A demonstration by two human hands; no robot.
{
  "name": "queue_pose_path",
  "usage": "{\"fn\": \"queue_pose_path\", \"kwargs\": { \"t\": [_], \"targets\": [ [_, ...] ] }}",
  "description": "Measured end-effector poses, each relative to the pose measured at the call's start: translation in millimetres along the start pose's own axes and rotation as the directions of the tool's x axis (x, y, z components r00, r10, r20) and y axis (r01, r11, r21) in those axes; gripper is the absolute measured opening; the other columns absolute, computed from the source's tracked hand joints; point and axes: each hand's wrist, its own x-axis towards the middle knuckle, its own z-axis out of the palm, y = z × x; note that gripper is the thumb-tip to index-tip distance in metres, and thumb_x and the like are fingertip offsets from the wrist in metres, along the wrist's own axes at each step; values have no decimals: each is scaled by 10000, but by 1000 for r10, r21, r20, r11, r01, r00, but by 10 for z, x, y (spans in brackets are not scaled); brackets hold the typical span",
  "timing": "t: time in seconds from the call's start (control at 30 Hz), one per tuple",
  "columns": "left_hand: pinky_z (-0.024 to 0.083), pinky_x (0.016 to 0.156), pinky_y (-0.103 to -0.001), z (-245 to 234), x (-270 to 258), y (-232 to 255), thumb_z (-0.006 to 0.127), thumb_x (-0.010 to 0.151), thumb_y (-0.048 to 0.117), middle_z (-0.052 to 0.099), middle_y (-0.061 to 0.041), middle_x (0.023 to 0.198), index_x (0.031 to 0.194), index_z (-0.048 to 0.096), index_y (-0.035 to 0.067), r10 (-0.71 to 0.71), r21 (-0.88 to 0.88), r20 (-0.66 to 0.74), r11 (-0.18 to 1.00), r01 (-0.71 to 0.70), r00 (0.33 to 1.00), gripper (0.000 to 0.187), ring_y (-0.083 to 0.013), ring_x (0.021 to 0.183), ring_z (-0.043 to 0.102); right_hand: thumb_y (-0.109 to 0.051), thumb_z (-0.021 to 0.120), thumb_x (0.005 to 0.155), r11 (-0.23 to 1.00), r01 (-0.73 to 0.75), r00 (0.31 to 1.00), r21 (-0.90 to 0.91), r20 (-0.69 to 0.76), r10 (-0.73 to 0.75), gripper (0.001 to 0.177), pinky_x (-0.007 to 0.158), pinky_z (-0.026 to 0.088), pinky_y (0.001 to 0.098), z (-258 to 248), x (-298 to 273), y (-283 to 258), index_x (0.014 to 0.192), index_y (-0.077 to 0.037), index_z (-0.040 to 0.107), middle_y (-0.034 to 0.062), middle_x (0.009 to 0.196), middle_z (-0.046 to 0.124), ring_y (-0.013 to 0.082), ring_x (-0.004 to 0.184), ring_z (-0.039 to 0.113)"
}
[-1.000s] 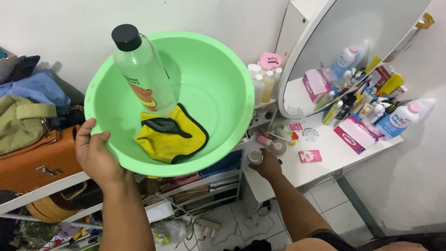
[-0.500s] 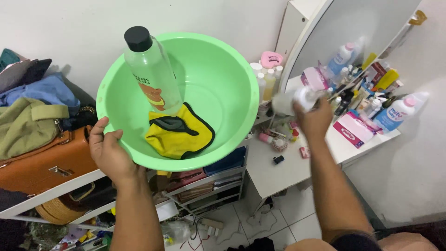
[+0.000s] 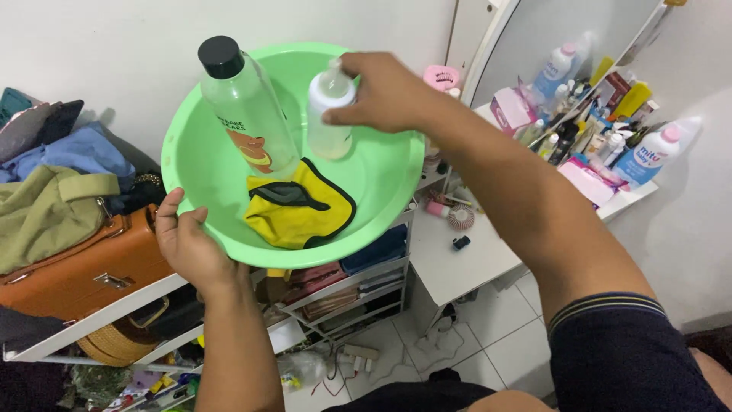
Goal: Organizing various baby care items into a basin.
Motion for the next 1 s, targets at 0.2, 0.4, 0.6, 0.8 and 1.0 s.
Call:
{"fn": "queue_pose_path", "kwargs": {
  "t": [0.2, 0.4, 0.6, 0.8, 1.0],
  "targets": [
    [607, 917, -377, -22, 0, -22, 470, 891, -88, 659, -181, 1155, 1198, 566, 7, 4, 1, -7, 1000, -4, 1000, 335, -253, 1024, 693, -368, 897, 751, 998, 47, 989, -34, 139, -42, 618, 849, 545, 421, 320, 133, -48, 1167, 19, 654, 217, 1051, 719, 368, 971, 702],
    [607, 928, -375, -9, -16, -17, 469, 888, -92, 654, -180, 1168, 1204, 565, 7, 8, 24, -3, 1000, -8, 1000, 344, -252, 1040, 691, -352, 886, 757, 988, 14, 979, -155, 202, 18, 684, 929, 512, 455, 485, 286, 171, 1271, -2, 600, 222, 1166, 692, 408, 1101, 649],
    [607, 937, -378, -16, -25, -7, 474, 884, -94, 657, -175, 1175, 1213, 565, 12, 1, 18, -8, 1000, 0, 1000, 358, -251, 1044, 692, -365, 914, 721, 988, -33, 964, -150, 256, 71, 884, 991, 487, 443, 482, 285, 219, 1421, -26, 492, 223, 1289, 643, 399, 1195, 608],
    [599, 951, -381, -21, -38, 9, 485, 884, -96, 654, -178, 1180, 1222, 569, 8, 6, -2, 4, 1000, -6, 1000, 363, -260, 1052, 687, -355, 951, 698, 997, 5, 985, -71, 170, 7, 988, 944, 519, 419, 191, 95, 144, 1476, -24, 440, 239, 1346, 601, 369, 1134, 632],
    [608, 954, -395, -49, -27, 43, 490, 876, -92, 658, -189, 1174, 1201, 569, 11, -16, -23, -5, 1000, 16, 1000, 350, -271, 1046, 693, -238, 840, 909, 999, -28, 982, 38, -187, 35, 612, 859, 579, 326, -187, -438, 446, 1420, -49, 561, 145, 1285, 684, 196, 992, 696]
  ]
}}
